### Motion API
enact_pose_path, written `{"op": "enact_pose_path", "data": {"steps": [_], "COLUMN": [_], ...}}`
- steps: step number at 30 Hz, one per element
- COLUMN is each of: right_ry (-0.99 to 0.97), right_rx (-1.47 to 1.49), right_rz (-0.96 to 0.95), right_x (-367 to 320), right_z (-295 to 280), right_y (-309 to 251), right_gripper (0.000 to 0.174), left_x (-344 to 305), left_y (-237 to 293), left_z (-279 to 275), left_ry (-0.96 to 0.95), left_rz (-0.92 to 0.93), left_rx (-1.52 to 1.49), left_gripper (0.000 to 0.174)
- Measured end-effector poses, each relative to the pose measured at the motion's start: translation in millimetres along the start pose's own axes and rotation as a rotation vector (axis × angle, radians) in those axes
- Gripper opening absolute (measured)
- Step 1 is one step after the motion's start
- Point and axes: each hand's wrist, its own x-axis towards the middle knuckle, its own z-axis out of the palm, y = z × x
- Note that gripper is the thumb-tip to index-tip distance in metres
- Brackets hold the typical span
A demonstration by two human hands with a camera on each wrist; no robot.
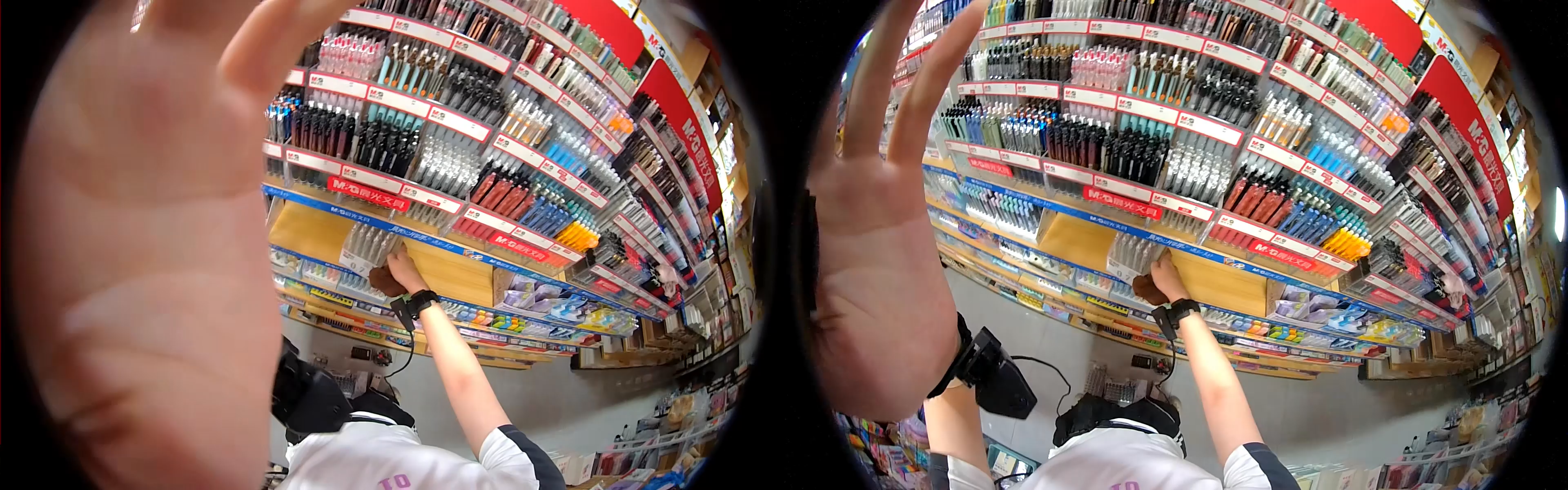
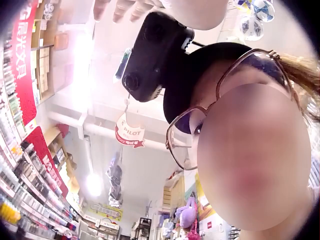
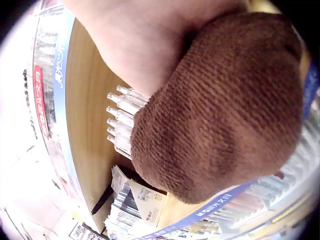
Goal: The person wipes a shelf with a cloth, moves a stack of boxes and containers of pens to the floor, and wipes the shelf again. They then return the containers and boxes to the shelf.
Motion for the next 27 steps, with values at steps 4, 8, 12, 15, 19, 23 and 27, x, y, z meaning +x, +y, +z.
{"op": "enact_pose_path", "data": {"steps": [4,8,12,15,19,23,27], "right_ry": [-0.053,-0.251,-0.285,-0.326,-0.205,-0.354,-0.376], "right_rx": [0.157,0.367,0.400,0.439,0.486,0.421,0.380], "right_rz": [-0.037,0.090,0.119,0.168,0.072,0.119,0.075], "right_x": [14.0,15.6,6.5,3.2,-17.5,-24.4,-35.6], "right_z": [12.5,-0.6,-20.1,-24.5,-27.7,-20.8,-20.9], "right_y": [24.4,15.5,-16.4,-19.6,-34.4,-20.2,-9.2], "right_gripper": [0.048,0.055,0.049,0.046,0.026,0.040,0.047], "left_x": [-22.7,-118.6,-224.8,-252.8,-261.6,-257.3,-281.1], "left_y": [-3.2,-63.3,-107.1,-122.1,-157.9,-187.5,-206.2], "left_z": [-47.2,-142.3,-233.2,-248.1,-241.3,-224.8,-220.8], "left_ry": [0.023,0.091,-0.063,-0.172,-0.222,-0.230,-0.199], "left_rz": [0.021,-0.387,-0.862,-1.093,-0.970,-0.878,-0.894], "left_rx": [0.298,0.800,1.087,1.070,1.204,1.357,1.389], "left_gripper": [0.063,0.038,0.047,0.071,0.096,0.114,0.119]}}
